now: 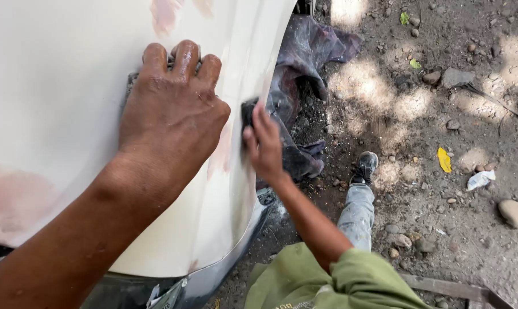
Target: The person sands the side panel of a white car using a sanding block and a cloth. They repeatedly rub the surface to smooth it, occasionally dipping the block into a bucket of water to wet it before resuming sanding.
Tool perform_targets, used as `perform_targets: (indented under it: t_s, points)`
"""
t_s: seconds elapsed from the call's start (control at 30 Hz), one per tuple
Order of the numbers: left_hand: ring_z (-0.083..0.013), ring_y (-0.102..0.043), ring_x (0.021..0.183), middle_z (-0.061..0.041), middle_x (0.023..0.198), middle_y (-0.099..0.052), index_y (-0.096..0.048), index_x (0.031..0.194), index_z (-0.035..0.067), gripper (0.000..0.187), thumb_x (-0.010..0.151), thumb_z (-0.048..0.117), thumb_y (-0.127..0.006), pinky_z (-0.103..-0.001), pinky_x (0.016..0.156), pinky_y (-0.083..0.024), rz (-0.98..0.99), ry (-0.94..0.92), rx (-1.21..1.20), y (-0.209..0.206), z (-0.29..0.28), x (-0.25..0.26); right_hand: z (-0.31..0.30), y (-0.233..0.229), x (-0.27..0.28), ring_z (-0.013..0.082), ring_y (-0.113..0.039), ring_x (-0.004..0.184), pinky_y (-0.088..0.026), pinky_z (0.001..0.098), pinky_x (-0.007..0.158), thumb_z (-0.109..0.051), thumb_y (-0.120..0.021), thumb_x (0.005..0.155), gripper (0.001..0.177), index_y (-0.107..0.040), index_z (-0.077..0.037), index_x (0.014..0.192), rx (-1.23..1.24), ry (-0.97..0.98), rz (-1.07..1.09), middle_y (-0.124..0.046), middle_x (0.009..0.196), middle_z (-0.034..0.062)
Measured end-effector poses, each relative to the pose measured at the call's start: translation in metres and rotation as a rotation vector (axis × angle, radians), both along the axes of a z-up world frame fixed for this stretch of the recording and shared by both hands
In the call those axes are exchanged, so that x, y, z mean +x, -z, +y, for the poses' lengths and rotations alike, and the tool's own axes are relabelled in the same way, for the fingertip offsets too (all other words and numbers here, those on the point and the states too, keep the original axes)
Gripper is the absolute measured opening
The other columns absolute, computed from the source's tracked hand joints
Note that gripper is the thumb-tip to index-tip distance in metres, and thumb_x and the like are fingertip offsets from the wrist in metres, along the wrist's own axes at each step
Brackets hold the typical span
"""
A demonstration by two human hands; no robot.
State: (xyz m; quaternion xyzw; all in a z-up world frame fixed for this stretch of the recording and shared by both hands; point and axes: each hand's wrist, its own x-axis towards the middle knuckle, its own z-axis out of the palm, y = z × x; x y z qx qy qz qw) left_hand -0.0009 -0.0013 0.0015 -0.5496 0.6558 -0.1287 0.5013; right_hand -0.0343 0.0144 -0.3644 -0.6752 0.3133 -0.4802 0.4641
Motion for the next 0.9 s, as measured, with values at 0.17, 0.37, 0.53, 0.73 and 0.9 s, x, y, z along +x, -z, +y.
perform_targets:
  t_s: [0.17, 0.37, 0.53, 0.73, 0.9]
  points:
    - [-0.0209, -0.053, 0.105, -0.004, 0.11, -0.063, -0.08, 0.078, 0.014, 0.016, 0.086, 0.024, -0.071, -0.038, 0.091, -0.044, -0.011, -0.021, 0.04, -0.001, -0.002, -0.002, -0.05, 0.014, 0.012, 0.032, -0.042, 0.151, -0.039, 0.044, 0.126, -0.018, -0.059, 0.109, 0.053, -0.041, -0.007, 0.158, -0.042, 0.002, 0.026, -0.038, 0.165, 0.0142]
    - [-0.0199, -0.053, 0.1, -0.002, 0.106, -0.063, -0.08, 0.074, 0.015, 0.017, 0.085, 0.024, -0.071, -0.037, 0.086, -0.043, 0.001, 0.004, 0.001, -0.005, -0.007, -0.003, -0.007, 0.001, 0.005, 0.0334, -0.038, 0.153, -0.036, 0.0459, 0.129, -0.02, -0.057, 0.11, 0.052, -0.042, -0.007, 0.157, 0.018, 0.013, 0.018, -0.035, 0.166, 0.0173]
    - [-0.0199, -0.053, 0.1, -0.002, 0.104, -0.063, -0.08, 0.073, 0.016, 0.016, 0.083, 0.024, -0.071, -0.037, 0.086, -0.043, 0.004, 0.011, -0.012, -0.006, -0.004, -0.003, -0.066, 0.008, 0.021, 0.0333, -0.042, 0.151, -0.04, 0.0456, 0.126, -0.025, -0.059, 0.11, 0.049, -0.047, -0.013, 0.155, 0.11, 0.072, 0.042, -0.038, 0.165, 0.0167]
    - [-0.0198, -0.053, 0.098, -0.003, 0.101, -0.062, -0.079, 0.072, 0.014, 0.019, 0.085, 0.025, -0.071, -0.037, 0.086, -0.043, -0.002, -0.011, 0.034, -0.009, -0.008, -0.005, 0.034, -0.007, 0.003, 0.036, -0.045, 0.147, -0.04, 0.0486, 0.124, -0.027, -0.063, 0.105, 0.053, -0.047, -0.014, 0.154, 0.031, 0.054, 0.044, -0.049, 0.157, 0.0173]
    - [-0.0195, -0.053, 0.099, -0.002, 0.103, -0.062, -0.079, 0.073, 0.015, 0.016, 0.084, 0.024, -0.071, -0.037, 0.086, -0.043, 0.02, -0.005, 0.004, -0.008, -0.006, -0.005, -0.055, -0.007, 0.015, 0.0335, -0.051, 0.145, -0.045, 0.0479, 0.123, -0.026, -0.067, 0.105, 0.05, -0.053, -0.011, 0.15, 0.212, 0.071, -0.063, -0.051, 0.157, 0.0184]
